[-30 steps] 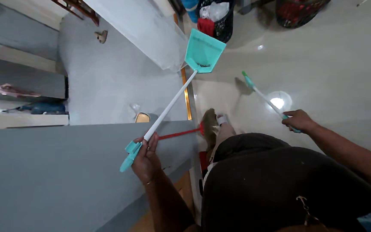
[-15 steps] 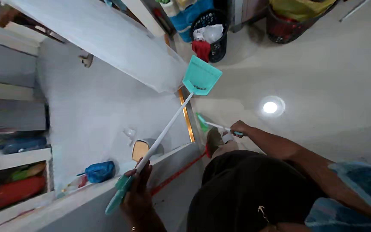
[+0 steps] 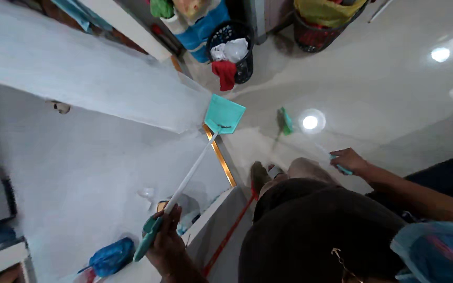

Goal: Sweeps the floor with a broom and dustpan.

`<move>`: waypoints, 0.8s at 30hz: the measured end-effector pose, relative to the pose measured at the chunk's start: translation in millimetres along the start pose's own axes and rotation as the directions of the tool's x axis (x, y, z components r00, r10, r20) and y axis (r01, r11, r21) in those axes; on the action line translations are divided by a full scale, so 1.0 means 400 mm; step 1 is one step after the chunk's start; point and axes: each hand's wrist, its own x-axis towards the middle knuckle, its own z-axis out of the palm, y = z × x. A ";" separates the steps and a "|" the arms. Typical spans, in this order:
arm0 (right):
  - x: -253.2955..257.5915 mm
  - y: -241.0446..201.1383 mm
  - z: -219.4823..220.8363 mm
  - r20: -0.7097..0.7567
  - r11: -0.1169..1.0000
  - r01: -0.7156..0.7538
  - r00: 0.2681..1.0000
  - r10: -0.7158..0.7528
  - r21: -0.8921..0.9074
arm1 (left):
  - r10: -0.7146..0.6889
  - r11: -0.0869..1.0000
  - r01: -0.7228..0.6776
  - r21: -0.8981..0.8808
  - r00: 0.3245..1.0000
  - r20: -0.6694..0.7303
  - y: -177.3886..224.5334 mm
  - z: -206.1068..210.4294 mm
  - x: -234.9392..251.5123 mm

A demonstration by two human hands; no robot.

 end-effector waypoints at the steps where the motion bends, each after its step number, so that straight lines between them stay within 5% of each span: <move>1: -0.025 -0.012 0.014 0.049 0.999 0.031 0.998 -0.029 -0.042 | -0.001 1.000 0.001 0.007 1.000 0.007 0.006 0.012 0.012; 4: -0.025 -0.053 0.050 0.209 0.995 0.096 0.974 -0.085 -0.040 | 0.013 1.000 -0.013 0.016 1.000 0.025 0.024 0.053 0.041; 8: 0.159 -0.148 0.137 0.425 0.990 0.131 0.900 -0.095 -0.056 | 0.021 1.000 -0.021 0.016 1.000 0.014 0.064 0.138 0.040; 12: 0.322 -0.306 0.197 0.412 0.984 0.118 0.910 -0.051 -0.137 | 0.003 0.999 -0.005 0.039 1.000 0.028 0.112 0.205 0.042; 17: 0.454 -0.414 -0.003 0.245 0.986 -0.087 0.968 0.050 0.140 | -0.052 0.997 0.051 0.057 0.998 0.021 0.119 0.286 0.044; 24: 0.486 -0.171 -0.339 0.059 0.841 -0.083 0.996 0.061 0.535 | -0.071 0.993 0.063 0.101 0.994 0.082 0.067 0.427 0.077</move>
